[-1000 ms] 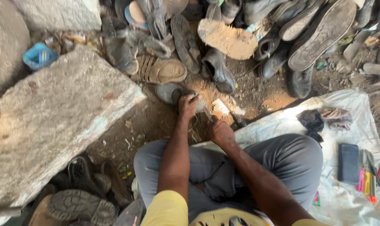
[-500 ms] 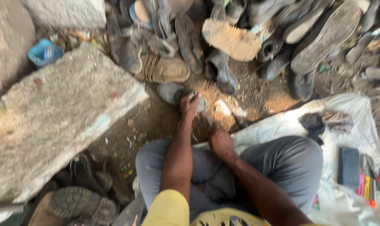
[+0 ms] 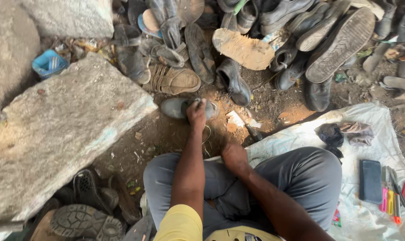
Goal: The person sits on the ground and uses a knife to scrape and clean the sole of a sandal. They repeatedly scrape the sole and edges, then place the sandal aside and pick up another one to continue the same process.
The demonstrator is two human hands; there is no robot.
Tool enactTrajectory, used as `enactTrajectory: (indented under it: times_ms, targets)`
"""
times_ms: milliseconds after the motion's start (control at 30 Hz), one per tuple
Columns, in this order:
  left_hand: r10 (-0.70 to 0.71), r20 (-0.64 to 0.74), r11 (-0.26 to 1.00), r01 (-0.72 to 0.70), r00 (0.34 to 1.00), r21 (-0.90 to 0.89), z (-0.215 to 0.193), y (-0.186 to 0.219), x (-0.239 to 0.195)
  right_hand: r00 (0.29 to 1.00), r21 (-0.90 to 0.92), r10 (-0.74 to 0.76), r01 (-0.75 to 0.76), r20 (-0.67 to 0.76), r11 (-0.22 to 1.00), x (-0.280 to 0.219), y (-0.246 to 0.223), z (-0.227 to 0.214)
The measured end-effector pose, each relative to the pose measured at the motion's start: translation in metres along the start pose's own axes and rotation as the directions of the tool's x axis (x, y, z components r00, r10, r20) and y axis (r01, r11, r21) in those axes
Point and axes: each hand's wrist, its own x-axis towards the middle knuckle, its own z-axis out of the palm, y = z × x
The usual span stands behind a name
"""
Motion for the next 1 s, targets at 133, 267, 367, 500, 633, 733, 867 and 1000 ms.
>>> enactTrajectory:
  times_ms: [133, 267, 367, 500, 633, 733, 867, 1000]
  targets:
    - [-0.172, 0.088, 0.985, 0.171, 0.981, 0.022, -0.001, -0.015, -0.001, 0.993, 0.058, 0.108, -0.110, 0.045, 0.992, -0.006, 0.004, 0.016]
    - [0.237, 0.267, 0.746, -0.351, 0.934, 0.565, 0.001, 0.031, -0.021, 0.992, 0.168, 0.118, -0.124, 0.048, 0.978, -0.008, -0.001, -0.028]
    - [0.307, 0.499, 0.278, -0.578, 0.810, 0.767, -0.004, 0.062, -0.029, 0.998, 0.240, 0.054, -0.063, 0.042, 0.969, -0.006, -0.011, -0.063]
    - [-0.293, 0.510, 0.329, -0.415, 0.809, 0.848, -0.003, 0.085, -0.030, 0.988, 0.282, 0.129, -0.147, 0.084, 0.948, -0.009, -0.016, -0.071]
    - [-0.433, 0.267, 0.508, -0.012, 0.861, 0.861, 0.004, 0.086, -0.030, 0.973, 0.283, 0.215, -0.229, 0.078, 0.931, -0.004, -0.005, -0.078]
    - [0.023, 0.410, 0.561, -0.351, 0.912, 0.749, -0.005, 0.062, -0.036, 0.982, 0.304, 0.173, -0.186, 0.070, 0.934, 0.017, -0.002, -0.081]
    - [0.221, 0.325, 0.690, -0.383, 0.919, 0.614, -0.014, 0.041, -0.038, 0.991, 0.416, 0.129, -0.137, 0.047, 0.899, 0.048, -0.011, -0.067]
    - [0.200, 0.360, 0.784, -0.369, 0.911, 0.499, -0.017, 0.040, -0.030, 0.997, 0.565, 0.074, -0.058, -0.005, 0.823, 0.074, -0.001, -0.025]
